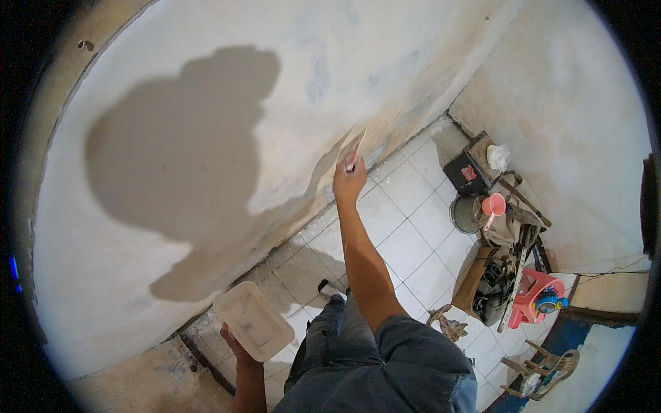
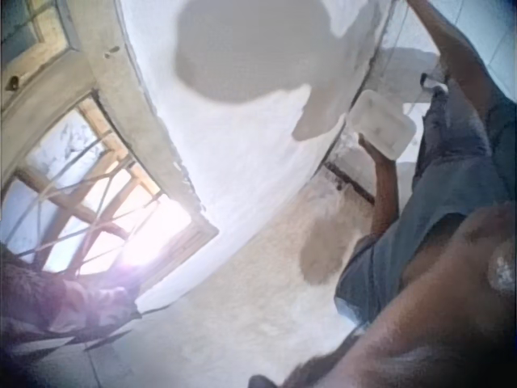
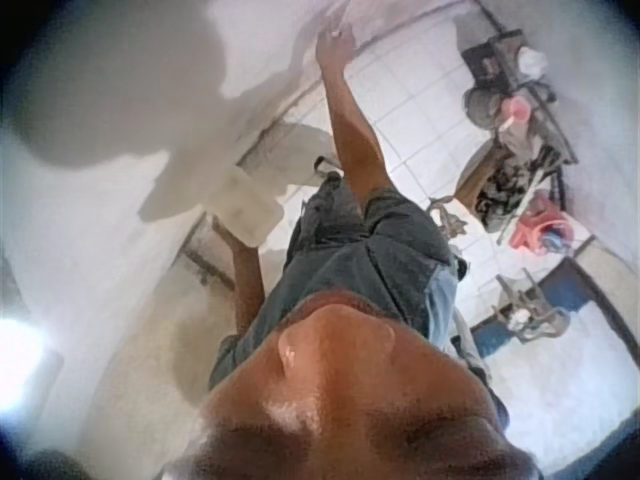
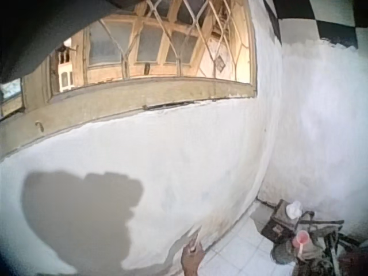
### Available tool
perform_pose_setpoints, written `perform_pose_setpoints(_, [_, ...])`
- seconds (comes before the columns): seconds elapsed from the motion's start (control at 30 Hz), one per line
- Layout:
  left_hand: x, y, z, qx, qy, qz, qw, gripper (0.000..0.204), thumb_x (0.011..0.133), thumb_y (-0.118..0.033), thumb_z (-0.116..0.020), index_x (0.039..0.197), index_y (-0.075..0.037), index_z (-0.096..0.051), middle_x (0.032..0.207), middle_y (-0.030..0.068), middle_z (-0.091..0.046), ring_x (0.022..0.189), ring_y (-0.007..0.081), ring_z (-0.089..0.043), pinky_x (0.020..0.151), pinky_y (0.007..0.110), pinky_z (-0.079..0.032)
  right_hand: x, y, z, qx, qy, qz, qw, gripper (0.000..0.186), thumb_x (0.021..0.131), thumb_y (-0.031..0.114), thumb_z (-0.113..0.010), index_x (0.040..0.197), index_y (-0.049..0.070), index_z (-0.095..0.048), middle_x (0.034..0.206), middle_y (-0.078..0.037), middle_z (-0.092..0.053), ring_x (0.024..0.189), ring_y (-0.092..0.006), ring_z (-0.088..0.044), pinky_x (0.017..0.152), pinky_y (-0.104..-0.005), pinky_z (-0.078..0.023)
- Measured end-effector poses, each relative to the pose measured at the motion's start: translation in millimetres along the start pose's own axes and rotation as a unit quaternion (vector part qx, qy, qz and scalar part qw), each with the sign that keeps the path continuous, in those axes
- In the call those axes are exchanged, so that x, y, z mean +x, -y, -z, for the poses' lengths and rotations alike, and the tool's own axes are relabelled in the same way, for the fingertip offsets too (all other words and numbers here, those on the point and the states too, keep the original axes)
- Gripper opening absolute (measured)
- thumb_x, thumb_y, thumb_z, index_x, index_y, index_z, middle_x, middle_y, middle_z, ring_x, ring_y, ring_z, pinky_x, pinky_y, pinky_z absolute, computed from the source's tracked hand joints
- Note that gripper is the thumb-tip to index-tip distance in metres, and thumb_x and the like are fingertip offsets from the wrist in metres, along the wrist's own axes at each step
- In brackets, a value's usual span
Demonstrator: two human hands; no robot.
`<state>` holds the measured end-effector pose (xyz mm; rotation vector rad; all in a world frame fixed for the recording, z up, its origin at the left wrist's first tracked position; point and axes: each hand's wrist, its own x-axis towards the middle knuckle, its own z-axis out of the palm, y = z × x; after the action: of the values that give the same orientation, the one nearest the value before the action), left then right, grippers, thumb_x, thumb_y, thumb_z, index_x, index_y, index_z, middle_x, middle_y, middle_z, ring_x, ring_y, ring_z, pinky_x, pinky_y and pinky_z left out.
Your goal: The person applies white putty to a wall using a red scraper, smoothing it in horizontal and vertical strokes, and repeatedly gathers more putty from a plastic container held in their other hand.
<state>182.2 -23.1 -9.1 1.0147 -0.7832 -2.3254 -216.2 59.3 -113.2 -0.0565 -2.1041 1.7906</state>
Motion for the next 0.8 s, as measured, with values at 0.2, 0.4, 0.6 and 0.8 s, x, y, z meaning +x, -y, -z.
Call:
perform_pose_setpoints(0.2, [-3, 5, -10, -0.002, -0.050, 0.010, 0.999, 0.055, 0.083, -0.052, -0.046, 0.120, -0.011, -0.047, 0.107, 0.0078, -0.057, 0.095, 0.0261, -0.057, 0.078, 0.042, -0.051, -115, 28, -27, -0.008, 0.165, 0.340, 0.926, 0.028, 0.069, 0.008, -0.067, 0.096, 0.003, -0.060, 0.087, -0.017, -0.062, 0.081, -0.0366, -0.060, 0.072, -0.0400, -0.048])
perform_pose_setpoints(0.4, [-6, 0, 5, 0.025, -0.029, -0.054, 0.998, 0.051, 0.084, -0.048, -0.049, 0.116, -0.009, -0.049, 0.105, 0.0080, -0.057, 0.093, 0.0249, -0.058, 0.077, 0.042, -0.053, -114, 37, 18, -0.021, 0.178, 0.025, 0.983, 0.018, 0.081, 0.009, -0.058, 0.096, 0.000, -0.061, 0.075, -0.016, -0.060, 0.066, -0.0270, -0.060, 0.062, -0.0342, -0.047])
perform_pose_setpoints(0.6, [-13, 11, -38, -0.034, -0.039, -0.010, 0.999, 0.047, 0.086, -0.044, -0.050, 0.112, -0.005, -0.051, 0.101, 0.0082, -0.059, 0.087, 0.0240, -0.060, 0.073, 0.040, -0.055, 54, 64, -14, 0.099, 0.014, -0.019, 0.995, 0.019, 0.075, 0.010, -0.063, 0.090, 0.000, -0.056, 0.075, -0.007, -0.053, 0.068, -0.0143, -0.052, 0.059, -0.0270, -0.042])
perform_pose_setpoints(0.8, [-15, 1, 10, -0.020, -0.048, 0.028, 0.998, 0.071, 0.078, -0.058, -0.047, 0.129, -0.010, -0.041, 0.116, 0.0123, -0.052, 0.103, 0.0296, -0.054, 0.085, 0.046, -0.048, -90, 118, -2, 0.017, 0.259, 0.411, 0.874, 0.017, 0.071, 0.012, -0.065, 0.083, 0.004, -0.057, 0.078, -0.018, -0.055, 0.076, -0.0371, -0.056, 0.069, -0.0444, -0.044])
